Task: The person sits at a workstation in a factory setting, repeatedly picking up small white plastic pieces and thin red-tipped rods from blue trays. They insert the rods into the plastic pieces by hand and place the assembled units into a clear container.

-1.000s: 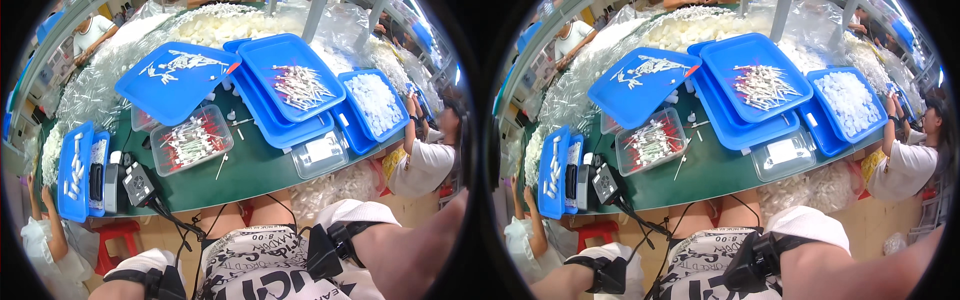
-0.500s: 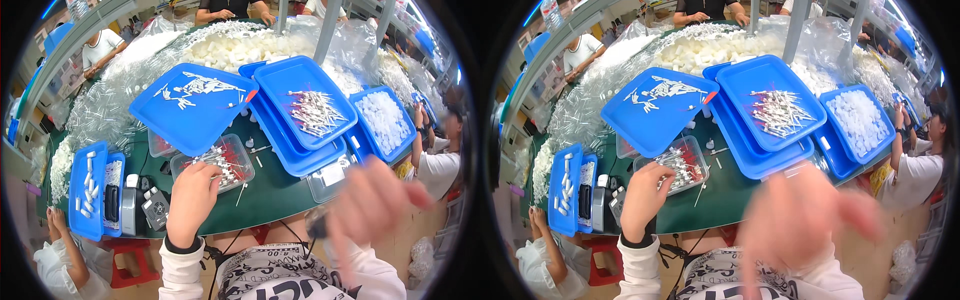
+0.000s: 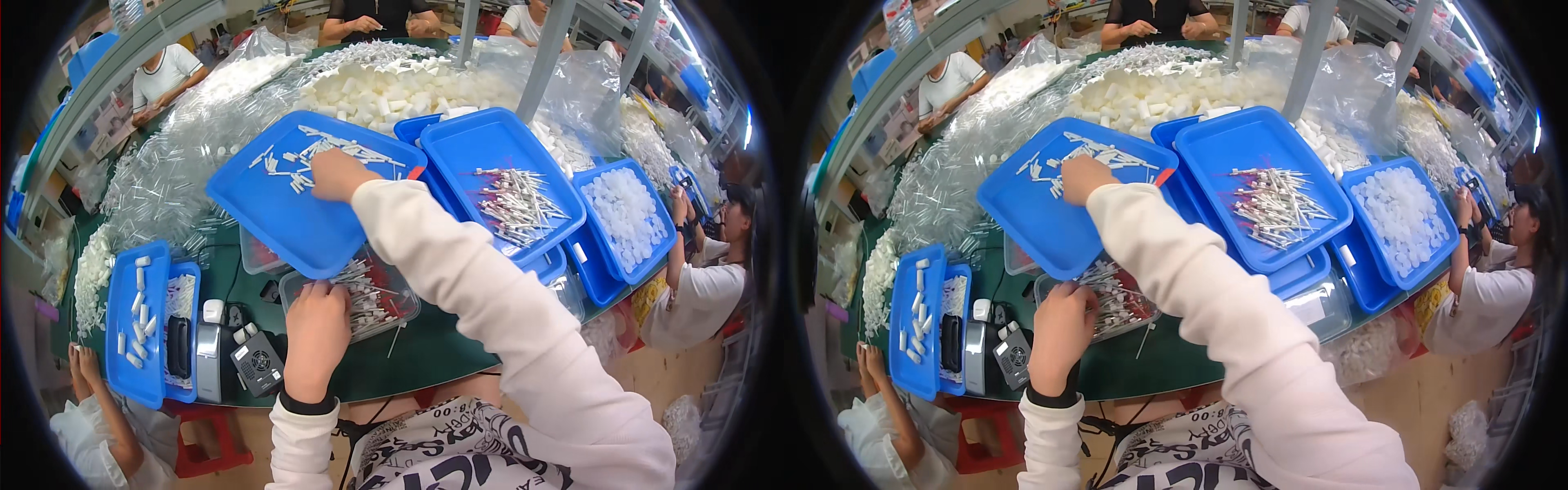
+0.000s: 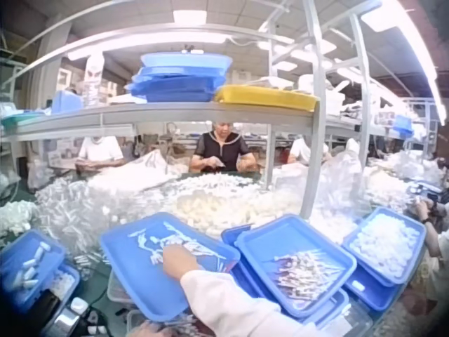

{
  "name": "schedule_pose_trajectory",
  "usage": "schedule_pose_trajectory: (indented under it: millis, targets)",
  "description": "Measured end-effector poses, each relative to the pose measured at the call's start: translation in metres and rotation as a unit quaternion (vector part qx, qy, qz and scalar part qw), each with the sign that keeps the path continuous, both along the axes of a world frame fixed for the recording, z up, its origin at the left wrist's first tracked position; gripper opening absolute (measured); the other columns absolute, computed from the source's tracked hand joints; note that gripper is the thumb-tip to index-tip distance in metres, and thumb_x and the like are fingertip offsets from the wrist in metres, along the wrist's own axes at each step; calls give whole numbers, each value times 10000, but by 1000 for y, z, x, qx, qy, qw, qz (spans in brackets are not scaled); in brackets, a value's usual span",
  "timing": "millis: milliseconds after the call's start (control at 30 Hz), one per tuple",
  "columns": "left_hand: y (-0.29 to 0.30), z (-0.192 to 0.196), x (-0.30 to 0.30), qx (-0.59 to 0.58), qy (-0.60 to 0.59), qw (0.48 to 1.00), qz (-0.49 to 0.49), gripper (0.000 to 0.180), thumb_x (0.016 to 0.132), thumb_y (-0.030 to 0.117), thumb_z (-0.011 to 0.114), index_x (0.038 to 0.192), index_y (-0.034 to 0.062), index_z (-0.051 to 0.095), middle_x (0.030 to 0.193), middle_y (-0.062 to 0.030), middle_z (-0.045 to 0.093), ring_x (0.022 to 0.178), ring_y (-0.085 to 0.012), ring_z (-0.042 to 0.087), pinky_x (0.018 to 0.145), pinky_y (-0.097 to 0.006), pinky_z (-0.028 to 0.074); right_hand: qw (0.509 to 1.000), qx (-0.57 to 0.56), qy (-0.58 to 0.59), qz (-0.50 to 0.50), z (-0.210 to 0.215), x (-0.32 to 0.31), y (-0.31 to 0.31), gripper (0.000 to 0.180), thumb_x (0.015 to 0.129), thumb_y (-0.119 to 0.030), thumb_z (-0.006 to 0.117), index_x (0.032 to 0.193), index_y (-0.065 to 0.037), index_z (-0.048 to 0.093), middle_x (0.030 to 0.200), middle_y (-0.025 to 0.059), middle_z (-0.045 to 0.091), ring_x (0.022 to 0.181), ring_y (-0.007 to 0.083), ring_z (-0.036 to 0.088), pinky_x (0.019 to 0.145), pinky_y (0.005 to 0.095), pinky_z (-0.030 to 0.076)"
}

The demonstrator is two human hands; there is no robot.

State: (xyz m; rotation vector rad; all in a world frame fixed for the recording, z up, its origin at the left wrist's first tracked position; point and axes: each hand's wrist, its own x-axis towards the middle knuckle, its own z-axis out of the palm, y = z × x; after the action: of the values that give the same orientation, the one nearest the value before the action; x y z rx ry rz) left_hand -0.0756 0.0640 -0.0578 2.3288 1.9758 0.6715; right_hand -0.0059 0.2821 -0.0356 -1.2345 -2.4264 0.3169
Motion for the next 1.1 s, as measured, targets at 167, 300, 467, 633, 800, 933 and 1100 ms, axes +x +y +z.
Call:
schedule_pose_trajectory:
  millis: [167, 300, 467, 633, 800, 933, 1100]
  targets:
    - [-7, 16, -2, -10, -38, 999, 12, 150, 722, 1, 667, 856, 35, 608, 755, -139, 622, 771, -332, 618, 694, -431, 483, 998, 8, -23, -52, 4, -8, -15, 201, 787, -59, 618, 961, -23, 711, 952, 203, 695, 936, 341, 683, 781, 405, 562]
    - [-7, 14, -9, 2, -161, 986, 29, 142, 708, -20, 689, 845, -15, 650, 789, -144, 662, 721, -299, 653, 662, -367, 497, 1000, 12, -8, 18, 7, -4, -22, 190, 778, -74, 628, 941, -37, 718, 950, 197, 697, 931, 329, 685, 794, 422, 556]
    - [-10, 19, -4, 17, -173, 981, 81, 112, 686, -12, 694, 795, 5, 685, 762, -143, 664, 689, -269, 652, 646, -347, 498, 999, 38, -22, 15, -16, -11, -25, 200, 764, -110, 640, 940, -61, 722, 940, 172, 698, 927, 334, 681, 791, 441, 550]
    - [-16, 12, -6, -7, -43, 994, 100, 19, 752, 91, 675, 751, 88, 694, 736, -83, 659, 733, -278, 641, 721, -393, 434, 998, 64, 1, 28, -9, -15, -44, 168, 788, -96, 620, 919, -65, 721, 930, 168, 693, 910, 337, 676, 779, 437, 548]
    - [-33, 22, -10, 1, 3, 998, 56, 79, 814, 57, 607, 817, -4, 657, 699, -148, 675, 616, -295, 652, 602, -353, 489, 992, 92, 17, 90, -35, -25, -38, 137, 795, -68, 606, 881, -57, 713, 905, 143, 682, 898, 330, 673, 750, 440, 545]
    - [-47, 48, -9, -80, -293, 945, 123, 66, 913, 32, 569, 875, -10, 604, 759, -129, 715, 741, -167, 690, 653, -231, 470, 988, 114, -11, 107, -22, -10, -47, 159, 776, -86, 635, 907, -77, 725, 927, 144, 688, 911, 335, 664, 774, 439, 537]
    - [-56, 34, -10, -63, -588, 807, 0, 57, 873, 3, 654, 857, -31, 612, 906, -80, 697, 713, -65, 568, 677, -207, 445, 980, 66, 56, 180, -26, -10, -51, 163, 771, -110, 663, 916, -100, 736, 934, 132, 693, 883, 335, 658, 802, 426, 525]
